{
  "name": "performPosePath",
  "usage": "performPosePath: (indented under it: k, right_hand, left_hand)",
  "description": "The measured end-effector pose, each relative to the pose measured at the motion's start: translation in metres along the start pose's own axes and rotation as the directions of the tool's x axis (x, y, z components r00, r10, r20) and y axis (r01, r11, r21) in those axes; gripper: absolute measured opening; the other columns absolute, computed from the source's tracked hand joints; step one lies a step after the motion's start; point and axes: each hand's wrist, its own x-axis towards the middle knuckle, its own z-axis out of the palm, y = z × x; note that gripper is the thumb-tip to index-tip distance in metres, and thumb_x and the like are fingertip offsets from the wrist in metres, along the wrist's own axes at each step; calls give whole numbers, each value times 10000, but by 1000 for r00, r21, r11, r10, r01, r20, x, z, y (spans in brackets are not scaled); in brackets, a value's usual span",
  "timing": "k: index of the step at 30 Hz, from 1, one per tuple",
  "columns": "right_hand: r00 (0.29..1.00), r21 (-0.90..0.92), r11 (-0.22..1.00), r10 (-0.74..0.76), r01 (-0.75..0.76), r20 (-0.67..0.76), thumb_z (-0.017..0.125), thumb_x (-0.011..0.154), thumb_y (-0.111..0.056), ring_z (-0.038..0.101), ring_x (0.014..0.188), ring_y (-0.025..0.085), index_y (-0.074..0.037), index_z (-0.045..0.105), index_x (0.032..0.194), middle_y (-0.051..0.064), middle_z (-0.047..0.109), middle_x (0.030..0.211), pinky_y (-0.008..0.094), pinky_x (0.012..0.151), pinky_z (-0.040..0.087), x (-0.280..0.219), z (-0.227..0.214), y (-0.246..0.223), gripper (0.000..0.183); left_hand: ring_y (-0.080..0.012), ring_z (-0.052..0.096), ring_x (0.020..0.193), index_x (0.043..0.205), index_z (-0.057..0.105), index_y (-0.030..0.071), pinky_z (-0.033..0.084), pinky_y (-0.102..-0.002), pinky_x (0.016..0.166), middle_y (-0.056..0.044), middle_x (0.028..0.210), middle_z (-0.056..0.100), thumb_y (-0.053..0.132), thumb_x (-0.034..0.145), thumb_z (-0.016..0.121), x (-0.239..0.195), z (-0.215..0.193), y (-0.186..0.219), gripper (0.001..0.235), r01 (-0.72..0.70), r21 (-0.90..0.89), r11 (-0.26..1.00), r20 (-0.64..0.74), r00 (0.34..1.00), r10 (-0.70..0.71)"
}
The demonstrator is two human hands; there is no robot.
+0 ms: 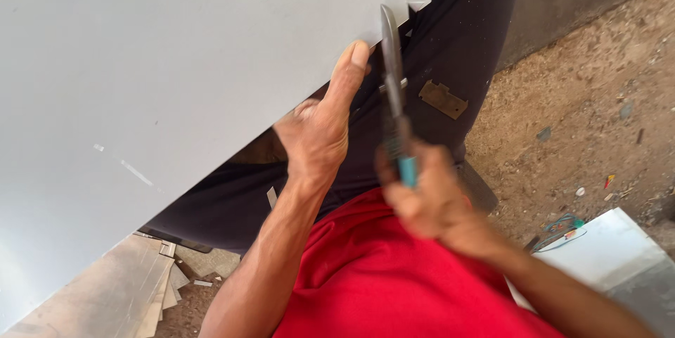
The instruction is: The person uses shears to cut a series of notches and lines into a white metal sheet held in their lap, then rubs the surface with a small block.
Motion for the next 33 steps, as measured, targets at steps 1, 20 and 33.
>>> performPosePath:
  k: [1,20,33]
  right_hand:
    - [1000,-268,964,-8,4,-14,610,754,-238,553,561,212,-43,565,861,85,552,678,379,477,457,-1,-21,1,227]
    - [969,-62,990,114,-130,-220,544,707,-128,604,549,173,7,704,853,71,662,637,326,507,489,-34,-45,113,255]
    - [983,-5,995,101,-103,-153,525,656,-110,604,489,173,26,722,808,105,677,614,332,449,497,-25,-52,115,284]
  left_hand:
    - [-179,760,955,1133,732,-53,649,-278,870,-120,1084,760,38,937,784,-2,3,0,222,-22,-19,1000,-15,1000,21]
    - [-177,743,922,1032,758,35,596,-328,912,-54,958,773,542,871,743,7,21,-6,532,-278,231,932,143,958,250]
    - [-162,769,903,1072,744,81,655,-395,826,-73,955,799,468,897,751,4,27,-1,425,-184,53,981,251,954,166]
